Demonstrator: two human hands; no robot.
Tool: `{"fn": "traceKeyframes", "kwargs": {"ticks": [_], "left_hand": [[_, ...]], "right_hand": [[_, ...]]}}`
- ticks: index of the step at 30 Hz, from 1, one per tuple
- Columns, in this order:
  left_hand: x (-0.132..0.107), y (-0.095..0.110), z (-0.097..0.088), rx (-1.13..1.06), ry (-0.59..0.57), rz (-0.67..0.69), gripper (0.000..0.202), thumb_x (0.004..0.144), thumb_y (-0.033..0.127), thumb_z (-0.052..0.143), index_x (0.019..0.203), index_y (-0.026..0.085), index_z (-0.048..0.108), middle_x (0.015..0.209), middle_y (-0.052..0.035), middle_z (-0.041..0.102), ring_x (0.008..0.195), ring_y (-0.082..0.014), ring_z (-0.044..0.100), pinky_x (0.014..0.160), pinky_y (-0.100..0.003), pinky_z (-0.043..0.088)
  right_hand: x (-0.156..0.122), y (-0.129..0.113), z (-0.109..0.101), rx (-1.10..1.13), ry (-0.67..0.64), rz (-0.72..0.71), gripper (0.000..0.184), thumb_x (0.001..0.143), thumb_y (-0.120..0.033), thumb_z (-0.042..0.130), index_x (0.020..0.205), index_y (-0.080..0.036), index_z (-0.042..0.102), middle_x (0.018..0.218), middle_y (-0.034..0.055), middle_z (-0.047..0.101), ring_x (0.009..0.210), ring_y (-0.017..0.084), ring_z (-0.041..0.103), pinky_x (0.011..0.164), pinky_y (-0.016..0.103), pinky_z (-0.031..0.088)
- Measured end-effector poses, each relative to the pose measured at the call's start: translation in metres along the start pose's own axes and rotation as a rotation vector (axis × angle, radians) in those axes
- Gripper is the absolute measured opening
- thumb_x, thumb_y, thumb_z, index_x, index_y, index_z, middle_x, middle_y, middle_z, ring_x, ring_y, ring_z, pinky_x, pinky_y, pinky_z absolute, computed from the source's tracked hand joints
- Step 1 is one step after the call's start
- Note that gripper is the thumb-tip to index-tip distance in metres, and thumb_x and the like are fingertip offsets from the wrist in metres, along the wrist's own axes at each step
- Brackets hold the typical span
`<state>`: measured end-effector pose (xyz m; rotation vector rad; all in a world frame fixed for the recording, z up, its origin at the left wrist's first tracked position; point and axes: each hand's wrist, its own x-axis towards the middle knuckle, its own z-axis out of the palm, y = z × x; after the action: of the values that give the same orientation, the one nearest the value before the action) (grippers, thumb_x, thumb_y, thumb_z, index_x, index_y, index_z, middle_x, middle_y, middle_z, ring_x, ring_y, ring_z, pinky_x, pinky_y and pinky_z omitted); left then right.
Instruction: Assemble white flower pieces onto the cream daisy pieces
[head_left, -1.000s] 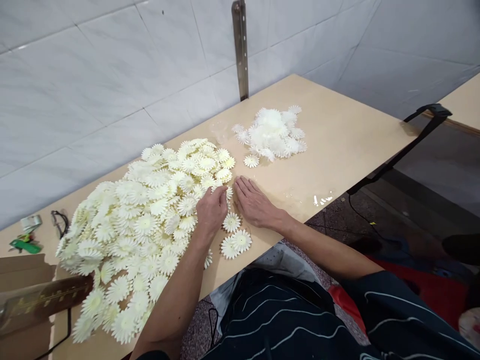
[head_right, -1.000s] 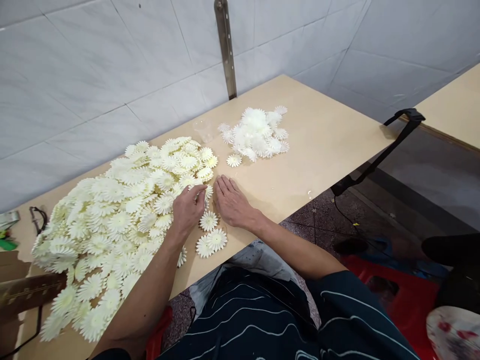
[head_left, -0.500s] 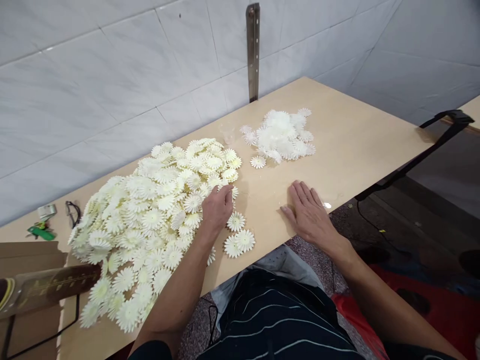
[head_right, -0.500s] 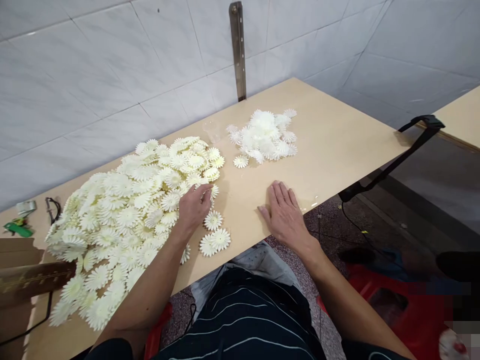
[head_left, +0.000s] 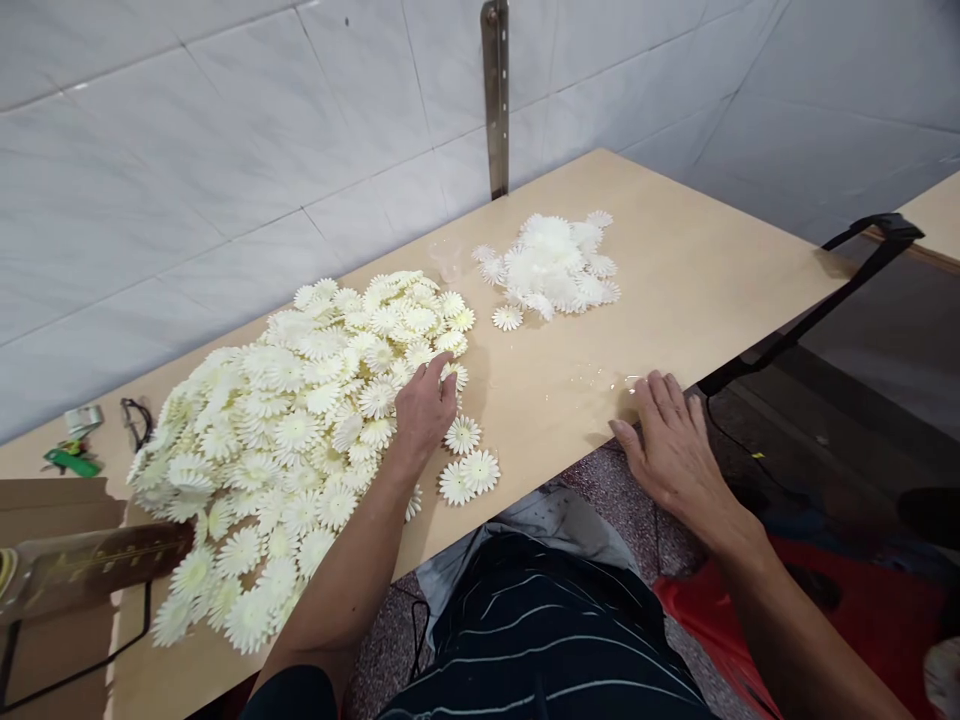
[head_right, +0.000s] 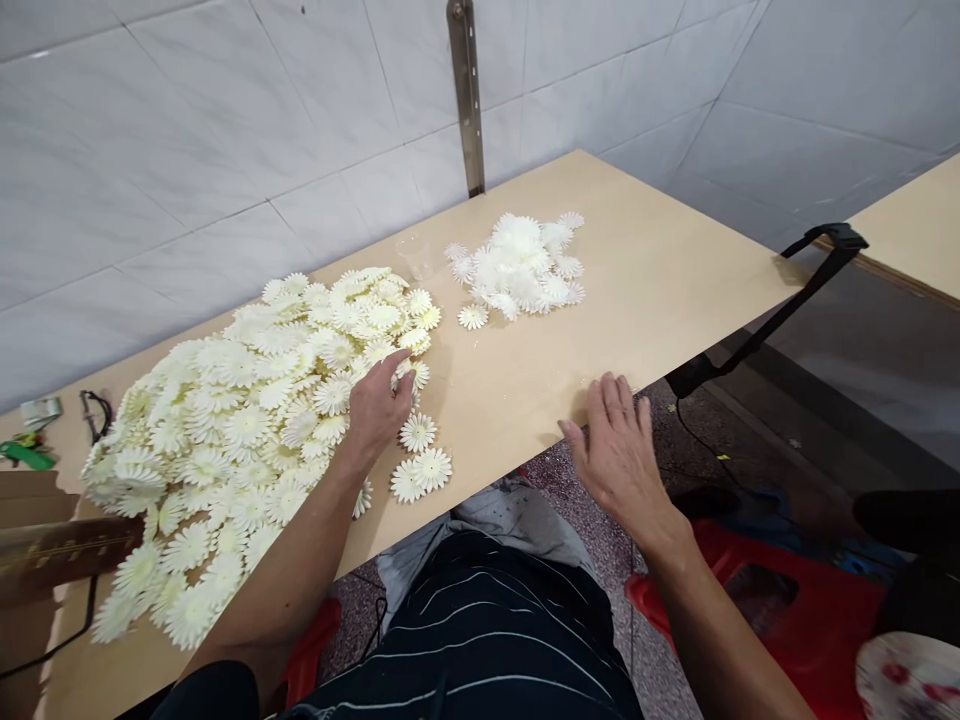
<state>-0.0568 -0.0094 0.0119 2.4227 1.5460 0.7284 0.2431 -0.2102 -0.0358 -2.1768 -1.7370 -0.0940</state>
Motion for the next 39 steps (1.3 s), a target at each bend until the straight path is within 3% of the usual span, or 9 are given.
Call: {"fn": "traceKeyframes", "kwargs": {"ticks": [4,8,12,19,25,30,35,37,39], "left_hand": [[-0.001,-0.002,0.001,-0.035,0.009,0.002,0.044,0.109,0.026,0.058,0.151,0.019,0.065,0.137,-0.0152,0.081,0.11,-0.029,0.081,0.103,-0.042,0.061],[-0.002,-0.004,0.001,-0.052,0.015,0.02,0.044,0.11,0.029,0.056,0.151,0.018,0.064,0.14,-0.0159,0.08,0.113,-0.0296,0.081,0.104,-0.043,0.062],[-0.002,-0.005,0.001,-0.057,0.01,0.043,0.043,0.11,0.028,0.055,0.151,0.018,0.064,0.142,-0.0166,0.079,0.12,-0.0304,0.08,0.106,-0.043,0.062],[-0.005,-0.004,0.003,-0.048,0.013,0.034,0.042,0.11,0.026,0.055,0.149,0.019,0.066,0.141,-0.0168,0.079,0.113,-0.0296,0.081,0.104,-0.043,0.063],[-0.005,-0.004,0.002,-0.047,0.009,0.01,0.043,0.109,0.027,0.056,0.151,0.02,0.064,0.138,-0.015,0.08,0.104,-0.0278,0.082,0.101,-0.041,0.063],[-0.004,0.002,-0.004,-0.059,-0.026,-0.066,0.052,0.109,0.03,0.056,0.16,0.02,0.055,0.1,-0.0076,0.085,0.085,-0.0282,0.08,0.087,-0.041,0.063],[-0.005,0.009,-0.014,-0.099,-0.049,-0.112,0.051,0.109,0.032,0.056,0.158,0.02,0.057,0.065,0.002,0.071,0.065,-0.0261,0.074,0.075,-0.037,0.059],[-0.005,0.01,-0.019,-0.077,-0.041,-0.104,0.043,0.109,0.032,0.057,0.15,0.022,0.064,0.07,0.0005,0.075,0.068,-0.0251,0.076,0.077,-0.037,0.059],[-0.005,0.011,-0.023,-0.024,-0.013,-0.075,0.036,0.109,0.029,0.058,0.143,0.024,0.07,0.093,-0.0052,0.085,0.083,-0.0257,0.081,0.083,-0.037,0.061]], "right_hand": [[0.043,-0.054,0.005,0.054,-0.109,-0.257,0.08,0.118,-0.062,0.028,0.182,-0.015,0.025,0.19,0.0191,0.023,0.177,0.039,0.017,0.139,0.07,0.024],[0.097,-0.106,0.021,0.077,-0.24,-0.511,0.084,0.115,-0.07,0.023,0.179,-0.017,0.034,0.189,0.019,0.025,0.177,0.04,0.018,0.14,0.071,0.02],[0.129,-0.121,0.042,0.092,-0.296,-0.567,0.086,0.115,-0.072,0.02,0.177,-0.015,0.038,0.187,0.022,0.03,0.175,0.041,0.024,0.139,0.071,0.024],[0.133,-0.089,0.048,0.062,-0.231,-0.478,0.09,0.114,-0.073,0.015,0.179,-0.014,0.032,0.186,0.0201,0.034,0.175,0.038,0.026,0.141,0.065,0.024],[0.108,-0.042,0.04,0.026,-0.137,-0.359,0.08,0.116,-0.066,0.019,0.178,-0.017,0.033,0.184,0.0186,0.04,0.172,0.037,0.034,0.141,0.063,0.028],[0.061,0.003,0.024,0.0,-0.018,-0.244,0.075,0.117,-0.06,0.028,0.178,-0.017,0.033,0.179,0.0202,0.048,0.168,0.04,0.043,0.137,0.066,0.034],[0.018,0.032,0.009,-0.025,0.038,-0.161,0.068,0.118,-0.048,0.033,0.177,-0.014,0.038,0.178,0.0233,0.049,0.168,0.043,0.042,0.133,0.072,0.035],[0.008,0.038,0.006,-0.036,0.065,-0.082,0.067,0.118,-0.046,0.035,0.177,-0.015,0.04,0.176,0.0237,0.051,0.166,0.046,0.043,0.131,0.078,0.033],[0.004,0.04,0.002,-0.029,0.096,-0.004,0.067,0.117,-0.047,0.037,0.175,-0.016,0.043,0.174,0.0247,0.053,0.164,0.049,0.044,0.128,0.085,0.032]]}}
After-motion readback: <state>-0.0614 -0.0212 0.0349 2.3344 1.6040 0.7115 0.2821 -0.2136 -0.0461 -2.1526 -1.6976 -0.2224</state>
